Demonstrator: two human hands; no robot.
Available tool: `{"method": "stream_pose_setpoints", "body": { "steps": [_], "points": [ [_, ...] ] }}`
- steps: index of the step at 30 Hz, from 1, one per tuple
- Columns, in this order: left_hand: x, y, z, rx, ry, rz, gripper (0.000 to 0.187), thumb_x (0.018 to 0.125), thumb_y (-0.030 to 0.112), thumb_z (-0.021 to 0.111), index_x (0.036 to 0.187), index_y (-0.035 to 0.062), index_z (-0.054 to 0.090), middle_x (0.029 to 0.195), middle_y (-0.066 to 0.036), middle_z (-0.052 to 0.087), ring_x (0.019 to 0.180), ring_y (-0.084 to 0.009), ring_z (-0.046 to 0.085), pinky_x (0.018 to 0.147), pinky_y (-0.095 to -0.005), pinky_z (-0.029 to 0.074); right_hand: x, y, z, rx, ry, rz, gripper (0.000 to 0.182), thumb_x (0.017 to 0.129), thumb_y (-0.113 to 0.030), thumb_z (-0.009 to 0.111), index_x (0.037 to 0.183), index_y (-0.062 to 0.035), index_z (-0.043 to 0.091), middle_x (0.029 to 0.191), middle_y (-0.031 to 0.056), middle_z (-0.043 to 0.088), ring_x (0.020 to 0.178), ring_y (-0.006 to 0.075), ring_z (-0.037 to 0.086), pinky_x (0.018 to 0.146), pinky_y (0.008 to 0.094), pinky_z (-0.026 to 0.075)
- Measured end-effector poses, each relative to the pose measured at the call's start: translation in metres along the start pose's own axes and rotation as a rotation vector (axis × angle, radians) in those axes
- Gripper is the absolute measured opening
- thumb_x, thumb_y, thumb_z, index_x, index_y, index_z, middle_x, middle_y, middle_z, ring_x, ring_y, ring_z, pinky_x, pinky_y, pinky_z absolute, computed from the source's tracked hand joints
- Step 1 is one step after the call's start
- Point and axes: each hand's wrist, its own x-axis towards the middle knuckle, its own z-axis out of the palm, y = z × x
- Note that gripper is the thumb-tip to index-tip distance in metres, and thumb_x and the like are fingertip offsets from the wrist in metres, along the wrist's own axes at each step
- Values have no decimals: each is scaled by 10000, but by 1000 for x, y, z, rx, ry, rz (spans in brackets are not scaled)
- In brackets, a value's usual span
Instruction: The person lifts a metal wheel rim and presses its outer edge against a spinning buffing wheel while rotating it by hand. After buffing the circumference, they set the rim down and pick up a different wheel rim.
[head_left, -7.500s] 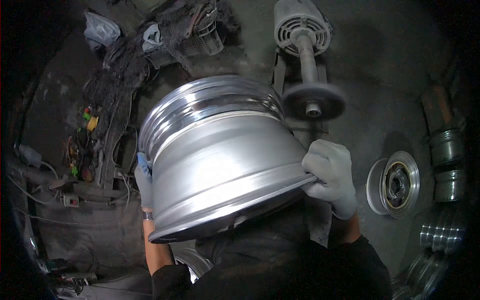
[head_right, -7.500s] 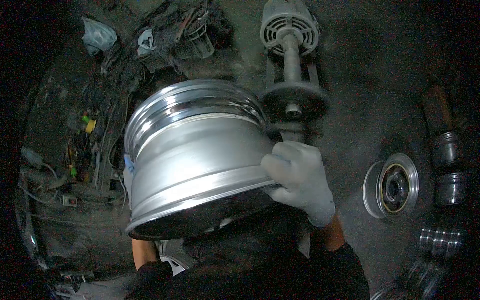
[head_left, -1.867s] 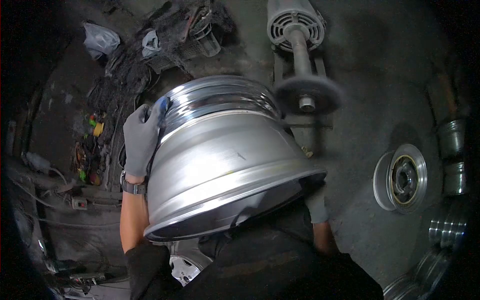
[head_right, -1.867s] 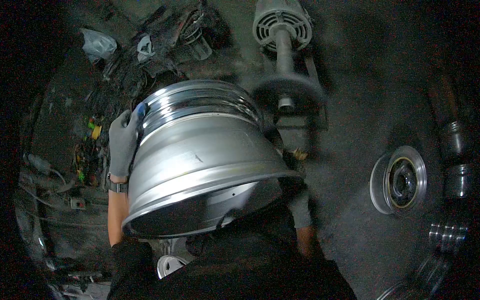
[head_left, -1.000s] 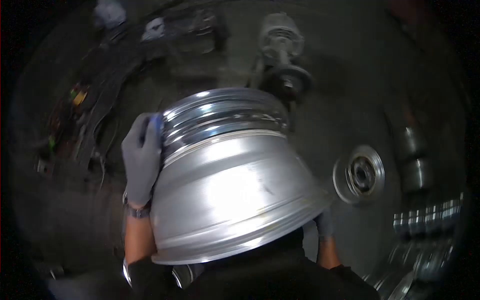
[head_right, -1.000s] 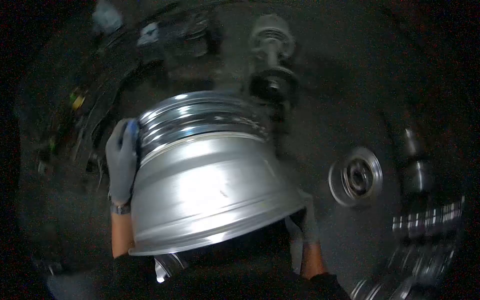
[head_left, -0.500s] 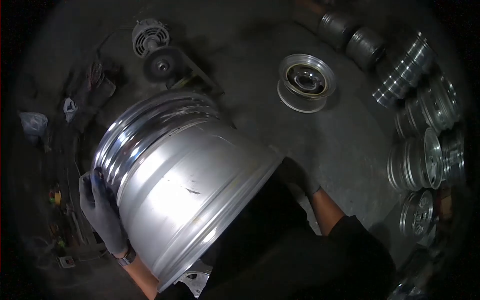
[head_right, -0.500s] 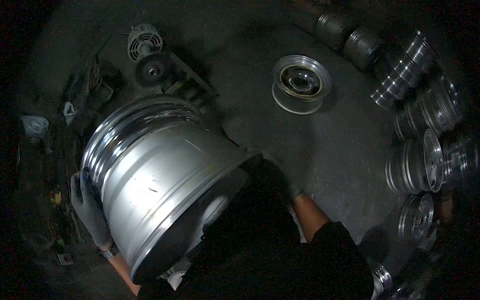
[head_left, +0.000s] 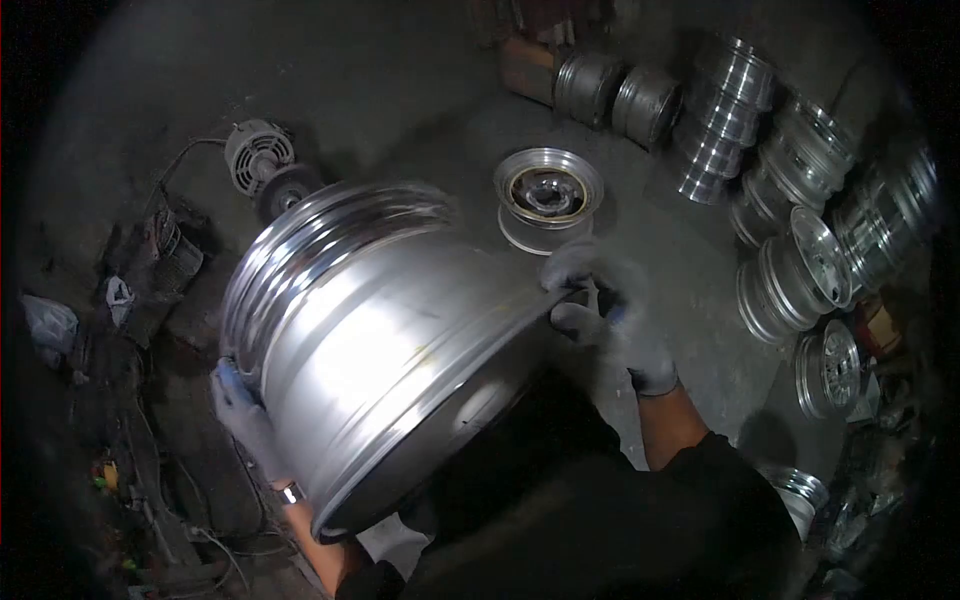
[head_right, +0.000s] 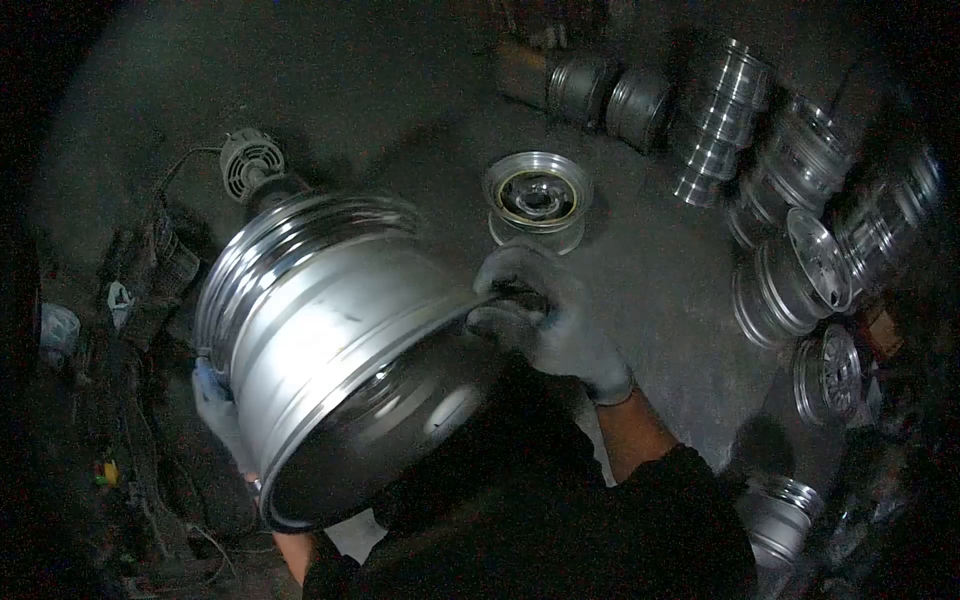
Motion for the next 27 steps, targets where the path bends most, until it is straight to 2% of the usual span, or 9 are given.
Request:
{"method": "stream_pose_setpoints", "body": {
  "steps": [2, 4, 5, 6, 11, 13, 20, 23, 27],
  "points": [
    [-11, -39, 12, -174, -3, -76, 386, 1124, 273, 536, 1206, -86, 650, 907, -1, 574, 874, -110, 511, 772, -271, 437, 4, -27, 1, -48, -34, -69, 282, 871, -282, 815, 1001, -54, 712, 1023, 106, 655, 930, 186, 638, 775, 316, 500],
    [-23, -87, 21, 50, -217, 61, 390, 1121, 253, 528, 1301, -83, 613, 965, -19, 593, 867, -129, 519, 781, -305, 480, 1, -46, -1, -272, -31, -165, 318, 883, -332, 803, 988, -41, 734, 1002, 107, 670, 916, 198, 645, 750, 313, 499],
    [-29, -104, 28, -412, -357, -315, 327, 1115, 221, 530, 1293, -37, 623, 1018, -28, 644, 887, -130, 561, 808, -303, 502, -2, -50, -2, -274, -35, -172, 318, 883, -332, 803, 988, -41, 734, 1002, 107, 670, 916, 198, 645, 750, 313, 499],
    [-28, -100, 29, -419, -354, -312, 327, 1115, 221, 530, 1293, -37, 623, 1018, -28, 644, 887, -130, 561, 808, -303, 502, -7, -53, -4, -299, 7, -172, 266, 845, -244, 844, 995, -52, 737, 989, 98, 678, 903, 204, 670, 757, 326, 525],
    [-40, -44, 89, -507, -377, -323, 347, 1128, 255, 491, 1277, -28, 626, 1048, -32, 650, 915, -129, 572, 832, -307, 501, -28, -73, -36, -384, 44, -4, 308, 806, -197, 888, 1047, -56, 757, 963, 104, 698, 891, 229, 703, 754, 343, 552],
    [-22, -22, 117, -542, -406, -323, 358, 1134, 268, 475, 1271, -25, 628, 1060, -34, 653, 927, -129, 576, 841, -308, 501, -30, -79, -49, -387, 43, -40, 272, 783, -132, 797, 1032, -24, 779, 960, 102, 710, 861, 207, 671, 722, 328, 503],
    [-23, 73, 210, -622, -619, -282, 403, 1152, 316, 420, 1249, -13, 632, 1103, -39, 662, 966, -129, 592, 875, -314, 500, -69, -90, -93, -556, 325, 196, 286, 815, -151, 799, 1065, -11, 781, 1013, 108, 718, 796, 217, 674, 708, 347, 511],
    [-54, 92, 226, -650, -784, -281, 426, 1160, 337, 397, 1239, -7, 634, 1122, -42, 666, 983, -129, 598, 889, -316, 499, -109, -95, -136, -612, 378, 110, 282, 877, -228, 832, 1097, -62, 770, 966, 124, 728, 891, 263, 721, 768, 363, 563],
    [-65, 130, 271, -677, -969, -281, 458, 1171, 364, 366, 1227, 0, 637, 1146, -45, 671, 1006, -128, 607, 909, -319, 499, -168, -86, -193, -243, 426, 156, 260, 952, -267, 759, 1058, -31, 772, 953, 92, 753, 861, 190, 709, 756, 345, 550]
  ]
}}
